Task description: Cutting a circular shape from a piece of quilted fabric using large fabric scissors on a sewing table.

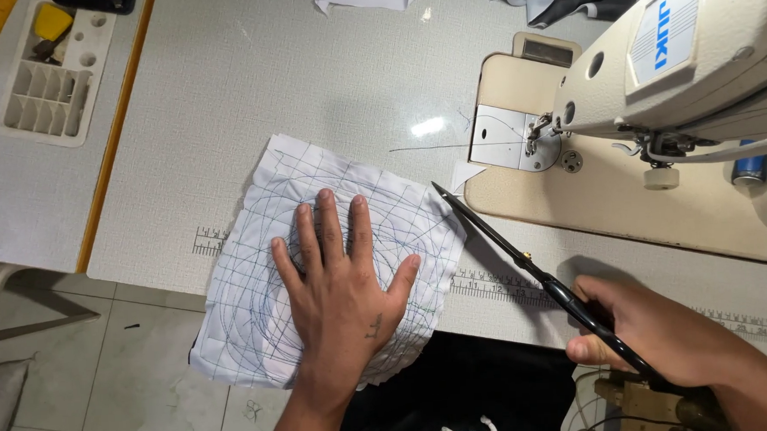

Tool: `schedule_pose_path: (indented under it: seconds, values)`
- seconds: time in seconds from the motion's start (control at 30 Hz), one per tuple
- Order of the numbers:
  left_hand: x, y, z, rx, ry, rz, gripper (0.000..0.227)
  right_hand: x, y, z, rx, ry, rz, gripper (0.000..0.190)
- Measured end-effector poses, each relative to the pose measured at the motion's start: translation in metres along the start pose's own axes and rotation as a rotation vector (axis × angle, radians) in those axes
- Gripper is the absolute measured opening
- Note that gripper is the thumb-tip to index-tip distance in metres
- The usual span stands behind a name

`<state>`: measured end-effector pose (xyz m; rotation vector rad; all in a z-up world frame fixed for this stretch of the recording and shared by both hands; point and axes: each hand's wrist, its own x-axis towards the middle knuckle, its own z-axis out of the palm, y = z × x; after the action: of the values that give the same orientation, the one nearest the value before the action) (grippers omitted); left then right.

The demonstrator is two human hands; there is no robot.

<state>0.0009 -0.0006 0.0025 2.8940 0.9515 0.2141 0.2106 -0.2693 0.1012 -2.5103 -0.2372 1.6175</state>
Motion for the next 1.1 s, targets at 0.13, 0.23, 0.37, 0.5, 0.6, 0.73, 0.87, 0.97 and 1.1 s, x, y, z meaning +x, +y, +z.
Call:
schedule_pose_path:
  seconds: [0.13, 0.23, 0.37, 0.5, 0.6, 0.73, 0.87, 0.97, 1.1]
  values:
    - [0.000, -0.002, 0.001, -0.001, -0.012, 0.013, 0.105, -0.008, 0.002, -0.009, -0.098, -0.010, 0.122, 0.039]
    - [0.003, -0.005, -0.008, -0.020, 0.003, 0.052, 0.103, 0.000, 0.013, -0.008, -0.169, 0.007, 0.054, 0.041]
    - [0.007, -0.013, -0.005, -0.019, 0.008, 0.102, 0.103, 0.019, 0.020, -0.007, -0.152, 0.007, -0.107, 0.052]
    - [0.008, -0.017, -0.004, -0.016, -0.039, 0.134, 0.104, 0.016, 0.000, -0.004, -0.070, 0.029, -0.056, 0.054]
    - [0.009, -0.018, -0.006, -0.025, -0.034, 0.146, 0.103, 0.015, 0.002, -0.005, 0.000, 0.038, -0.036, 0.049]
    - [0.010, -0.021, -0.007, -0.032, -0.014, 0.176, 0.104, 0.025, 0.025, -0.014, 0.250, -0.071, -0.078, 0.034]
    - [0.013, -0.025, -0.006, -0.039, -0.016, 0.202, 0.104, 0.024, 0.021, -0.015, -0.074, 0.003, -0.125, 0.049]
    - [0.015, -0.027, -0.004, -0.042, -0.028, 0.226, 0.105, 0.018, 0.009, -0.013, -0.130, 0.006, -0.095, 0.043]
    - [0.018, -0.030, -0.001, -0.041, -0.032, 0.259, 0.104, 0.011, -0.010, -0.009, -0.085, 0.001, -0.045, 0.038]
